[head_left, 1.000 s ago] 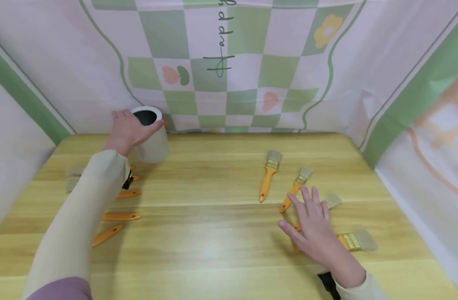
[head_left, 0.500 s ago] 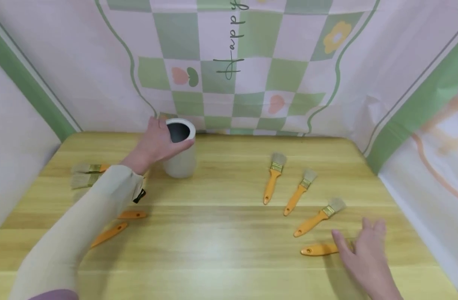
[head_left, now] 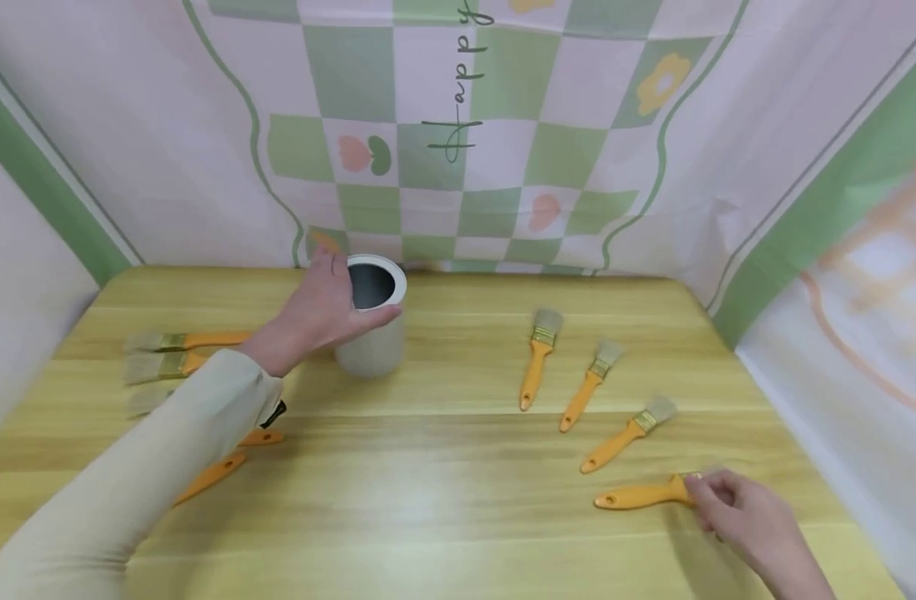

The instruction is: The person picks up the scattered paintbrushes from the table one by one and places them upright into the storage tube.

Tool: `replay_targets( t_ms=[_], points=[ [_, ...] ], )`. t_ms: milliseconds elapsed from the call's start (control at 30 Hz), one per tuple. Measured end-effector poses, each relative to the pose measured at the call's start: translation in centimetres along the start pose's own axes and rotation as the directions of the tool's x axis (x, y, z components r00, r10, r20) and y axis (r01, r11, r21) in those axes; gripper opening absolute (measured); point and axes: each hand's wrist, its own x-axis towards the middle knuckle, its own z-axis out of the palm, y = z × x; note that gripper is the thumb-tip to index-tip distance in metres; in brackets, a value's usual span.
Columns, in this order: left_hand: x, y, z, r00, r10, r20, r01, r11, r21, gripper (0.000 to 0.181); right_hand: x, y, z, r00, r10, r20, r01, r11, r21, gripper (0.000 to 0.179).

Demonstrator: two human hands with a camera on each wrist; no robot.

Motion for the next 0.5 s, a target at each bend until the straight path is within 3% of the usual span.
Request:
replay_targets(
  t_ms=[100, 200, 367, 500],
  points=[
    [-0.1, -0.3, -0.1, 1.0, -0.002, 0.01, 0.002, 1.0, 0.015, 0.106, 0.5, -0.7, 0.9, 0.998, -0.037, 0.049, 0.041, 0.995, -0.094, 0.052],
    [0.0, -0.3, -0.1, 1.0, 0.006, 0.026, -0.006, 1.0, 0.02, 0.108, 0.8, -1.0, 1.6, 0.997, -0.051, 0.065, 0.06, 0.987, -0.152, 0.062],
    [0.2, -0.2, 0.1, 0.999, 0.003, 0.041, -0.003, 1.0, 0.003, 0.111, 1.6, -0.7, 2.2, 0.998, 0.013, 0.06, -0.001, 0.981, -0.194, 0.074],
    [0.1, -0.2, 0.1, 0.999, -0.006, 0.04, 0.006, 1.0, -0.019, 0.11, 2.4, -0.4, 2.3, 0.996, 0.062, 0.069, -0.04, 0.96, -0.277, 0.085]
  ],
)
